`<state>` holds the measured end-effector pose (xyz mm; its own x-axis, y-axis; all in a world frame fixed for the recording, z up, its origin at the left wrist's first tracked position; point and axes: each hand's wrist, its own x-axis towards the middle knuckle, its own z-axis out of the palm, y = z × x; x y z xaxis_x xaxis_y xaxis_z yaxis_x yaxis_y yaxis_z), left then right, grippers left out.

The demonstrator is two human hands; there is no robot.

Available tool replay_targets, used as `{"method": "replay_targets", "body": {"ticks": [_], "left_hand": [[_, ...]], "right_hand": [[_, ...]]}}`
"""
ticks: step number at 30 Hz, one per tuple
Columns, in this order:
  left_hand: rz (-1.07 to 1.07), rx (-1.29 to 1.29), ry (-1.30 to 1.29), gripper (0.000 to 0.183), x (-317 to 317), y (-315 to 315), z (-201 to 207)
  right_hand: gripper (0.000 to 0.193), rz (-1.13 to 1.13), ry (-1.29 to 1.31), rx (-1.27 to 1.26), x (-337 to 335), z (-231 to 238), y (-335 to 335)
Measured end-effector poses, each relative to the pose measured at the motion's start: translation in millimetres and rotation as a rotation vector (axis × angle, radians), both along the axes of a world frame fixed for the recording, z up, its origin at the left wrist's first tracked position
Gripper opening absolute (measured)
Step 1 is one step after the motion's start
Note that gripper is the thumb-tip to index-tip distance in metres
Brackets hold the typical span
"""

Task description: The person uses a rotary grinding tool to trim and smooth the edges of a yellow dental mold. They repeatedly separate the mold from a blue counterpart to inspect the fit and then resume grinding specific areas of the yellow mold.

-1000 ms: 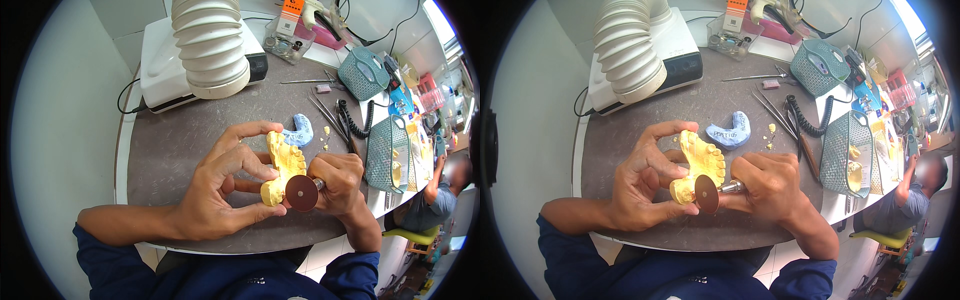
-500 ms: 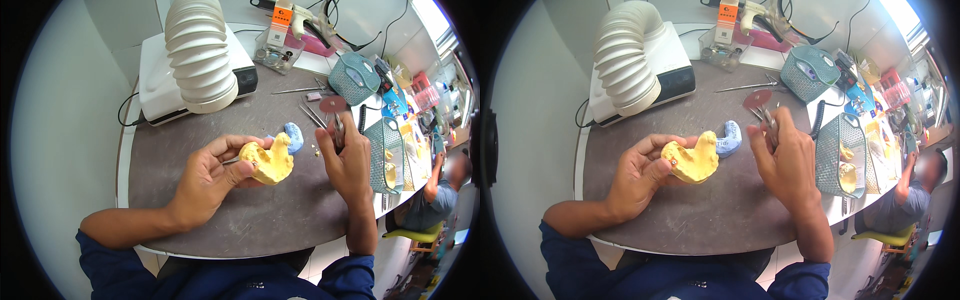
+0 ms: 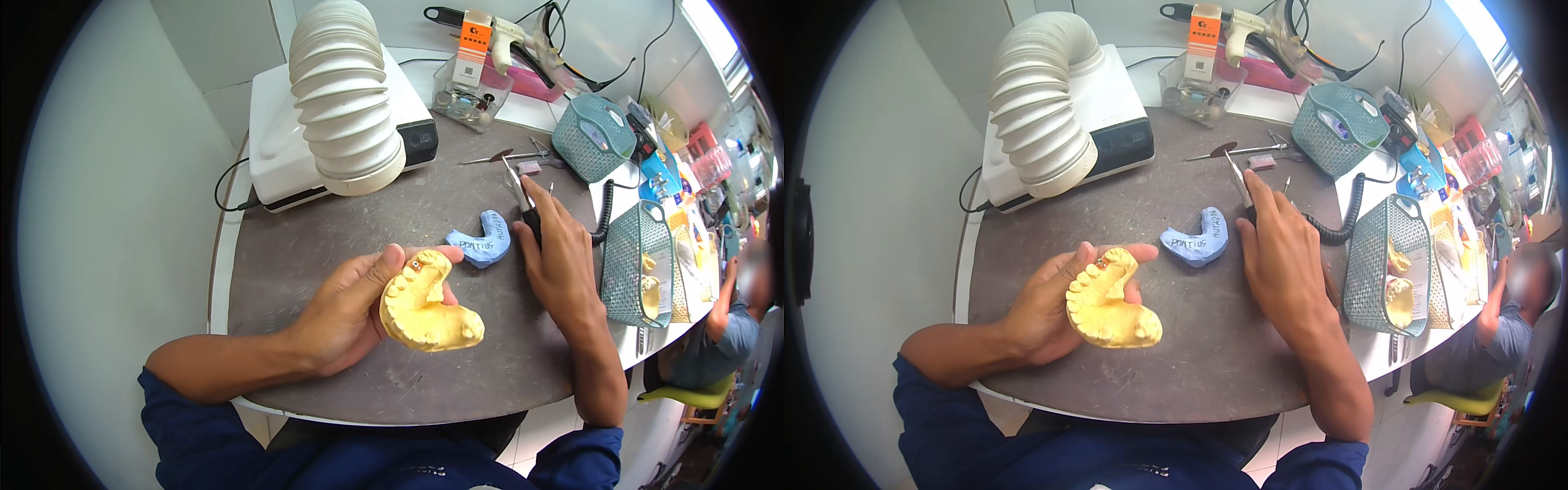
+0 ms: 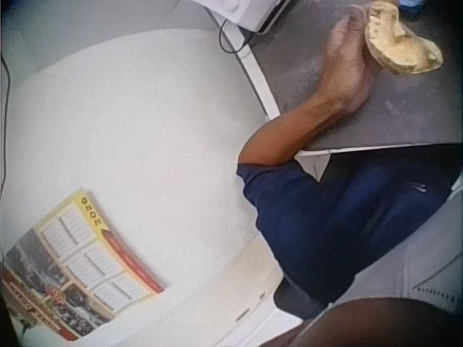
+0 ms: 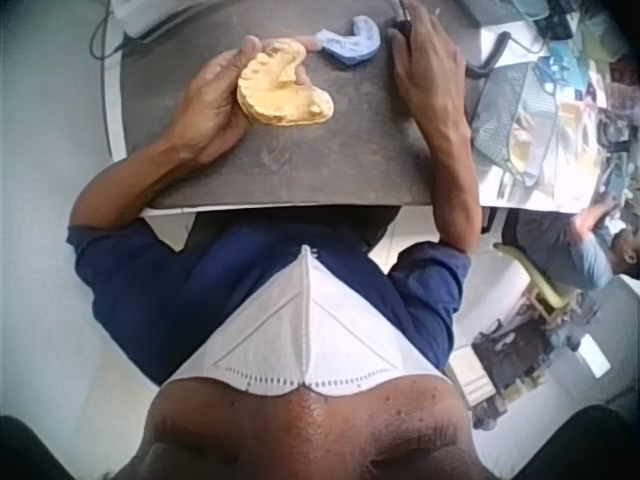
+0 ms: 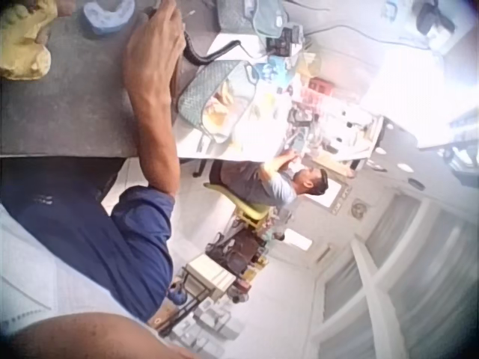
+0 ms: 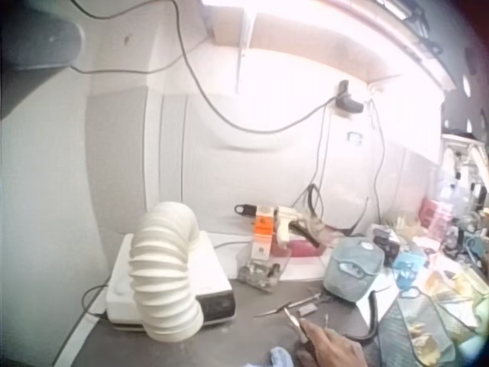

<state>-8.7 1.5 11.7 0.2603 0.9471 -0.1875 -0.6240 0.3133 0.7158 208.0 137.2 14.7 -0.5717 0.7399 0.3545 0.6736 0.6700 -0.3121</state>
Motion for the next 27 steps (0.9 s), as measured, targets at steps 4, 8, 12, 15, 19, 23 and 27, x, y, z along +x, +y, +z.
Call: {"method": "replay_targets", "body": {"ticks": [4, 8, 12, 15, 19, 23, 27], "left_hand": [[-0.036, -0.047, -0.035, 0.071, 1, -1, 2], [-0.038, -0.122, -0.083, 0.067, 2, 0, 3], [-0.062, -0.202, -0.109, 0.066, 0, 0, 5], [-0.041, -0.238, -0.086, 0.068, 2, -2, 3], [-0.043, -0.241, -0.106, 0.068, -2, -5, -1], [-0.034, -0.176, -0.073, 0.068, -6, -2, -5], [-0.01, -0.166, -0.02, 0.065, -6, -2, -2]], "right_hand": [[0.047, -0.066, -0.064, -0.046, -9, 3, 8], [0.048, -0.072, -0.027, 0.086, -11, -6, 18], [0.047, -0.102, -0.025, 0.084, -12, -6, 25], [0.046, -0.102, -0.049, 0.085, -14, -6, 26], [0.045, -0.095, -0.075, 0.087, -19, -6, 22], [0.043, -0.104, -0.087, 0.111, -20, -9, 22], [0.041, -0.105, -0.088, 0.198, -17, -19, 24]]}}
